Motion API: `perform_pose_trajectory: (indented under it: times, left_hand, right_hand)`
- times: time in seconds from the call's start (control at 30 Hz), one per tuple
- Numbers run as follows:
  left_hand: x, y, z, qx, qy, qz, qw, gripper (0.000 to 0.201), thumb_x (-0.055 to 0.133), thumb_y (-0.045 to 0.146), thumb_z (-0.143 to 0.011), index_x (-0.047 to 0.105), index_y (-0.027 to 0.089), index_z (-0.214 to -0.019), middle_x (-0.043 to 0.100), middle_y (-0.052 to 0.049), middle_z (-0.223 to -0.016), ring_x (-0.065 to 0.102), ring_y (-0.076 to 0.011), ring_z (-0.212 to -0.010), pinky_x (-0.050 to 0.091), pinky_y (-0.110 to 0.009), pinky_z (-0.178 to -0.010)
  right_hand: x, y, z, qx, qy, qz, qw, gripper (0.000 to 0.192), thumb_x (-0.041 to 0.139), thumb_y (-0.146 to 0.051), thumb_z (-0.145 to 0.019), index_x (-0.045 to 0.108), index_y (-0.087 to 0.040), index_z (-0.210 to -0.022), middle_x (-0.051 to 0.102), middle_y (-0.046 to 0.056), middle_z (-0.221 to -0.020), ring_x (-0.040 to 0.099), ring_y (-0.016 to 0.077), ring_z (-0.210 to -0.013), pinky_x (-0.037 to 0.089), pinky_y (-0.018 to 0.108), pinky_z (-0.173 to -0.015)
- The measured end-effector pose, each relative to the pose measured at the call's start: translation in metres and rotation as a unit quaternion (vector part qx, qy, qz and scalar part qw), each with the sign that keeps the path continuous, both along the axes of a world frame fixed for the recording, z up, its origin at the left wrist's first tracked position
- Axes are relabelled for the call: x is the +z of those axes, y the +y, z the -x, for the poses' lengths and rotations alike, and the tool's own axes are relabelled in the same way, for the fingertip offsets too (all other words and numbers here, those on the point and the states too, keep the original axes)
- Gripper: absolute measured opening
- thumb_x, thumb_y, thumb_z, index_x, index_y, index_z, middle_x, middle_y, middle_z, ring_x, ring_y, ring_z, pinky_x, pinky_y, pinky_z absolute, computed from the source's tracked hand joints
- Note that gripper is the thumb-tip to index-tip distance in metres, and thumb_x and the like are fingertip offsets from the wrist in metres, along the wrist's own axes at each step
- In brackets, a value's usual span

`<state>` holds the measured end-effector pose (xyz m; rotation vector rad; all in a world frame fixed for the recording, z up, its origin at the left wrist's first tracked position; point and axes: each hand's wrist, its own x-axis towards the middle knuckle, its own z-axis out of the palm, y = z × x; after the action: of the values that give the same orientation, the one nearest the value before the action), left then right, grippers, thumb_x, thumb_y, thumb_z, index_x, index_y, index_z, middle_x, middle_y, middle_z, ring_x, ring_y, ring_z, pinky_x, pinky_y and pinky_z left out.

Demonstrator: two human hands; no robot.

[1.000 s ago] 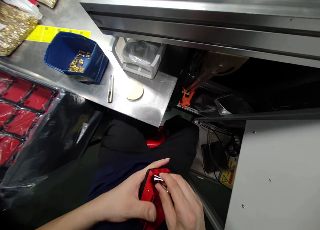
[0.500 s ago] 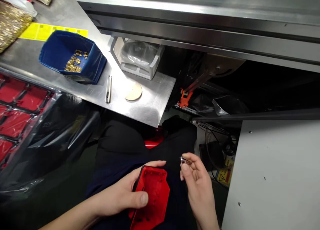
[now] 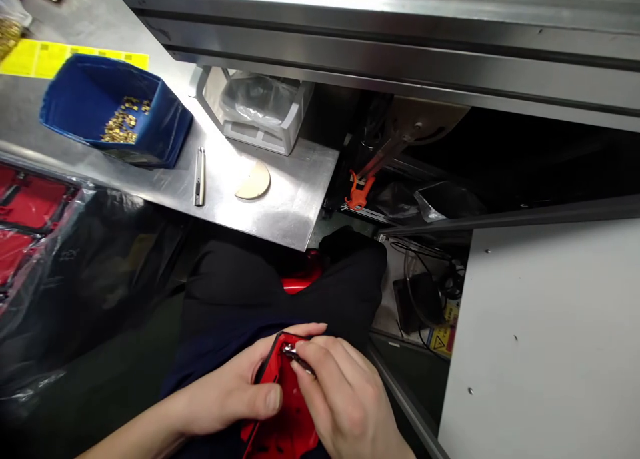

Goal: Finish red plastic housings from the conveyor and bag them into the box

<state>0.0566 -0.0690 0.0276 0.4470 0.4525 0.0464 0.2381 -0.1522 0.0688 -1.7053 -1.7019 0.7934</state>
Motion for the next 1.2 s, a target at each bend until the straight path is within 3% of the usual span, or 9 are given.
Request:
perform_pose_trajectory:
  times: [0.3, 0.77, 1.2]
  left_hand:
    - [0.0034, 0.0018, -0.0013, -0.011, 0.004, 0.0, 1.0, 0.088, 0.078, 0.057, -0.083, 0.039, 0.023, -0.154, 0.061, -0.016, -0.143, 0.058, -0.0337, -0.13, 0.041, -0.049, -0.113]
    - [0.0027, 0.0028, 0.0, -0.029, 0.006, -0.058, 0.998, 0.078, 0.075, 0.054, -0.086, 0.043, 0.024, -0.15, 0.063, -0.013, -0.137, 0.061, -0.0279, -0.122, 0.046, -0.046, -0.107]
    - [0.0034, 0.0003, -0.0015, -0.025, 0.002, -0.042, 0.999, 0.079, 0.08, 0.053, -0.082, 0.047, 0.021, -0.146, 0.062, -0.016, -0.14, 0.06, -0.0333, -0.127, 0.045, -0.048, -0.109]
  right_hand:
    - [0.0017, -0.0038, 0.0012, 0.0, -0.008, -0.018, 1.0, 0.028, 0.06, -0.006, -0.095, 0.06, -0.019, -0.12, 0.073, 0.008, -0.101, 0.071, 0.0193, -0.088, 0.061, 0.032, -0.079]
    - [0.0012, -0.0029, -0.0042, 0.045, -0.029, -0.065, 0.996, 0.027, 0.059, 0.0, -0.094, 0.065, -0.007, -0.119, 0.074, 0.014, -0.1, 0.07, 0.0207, -0.088, 0.06, 0.033, -0.078]
    - [0.0067, -0.0034, -0.0054, 0.036, -0.069, -0.096, 0.992, 0.024, 0.06, -0.003, -0.094, 0.067, -0.008, -0.116, 0.077, 0.012, -0.1, 0.075, 0.0182, -0.089, 0.062, 0.027, -0.085]
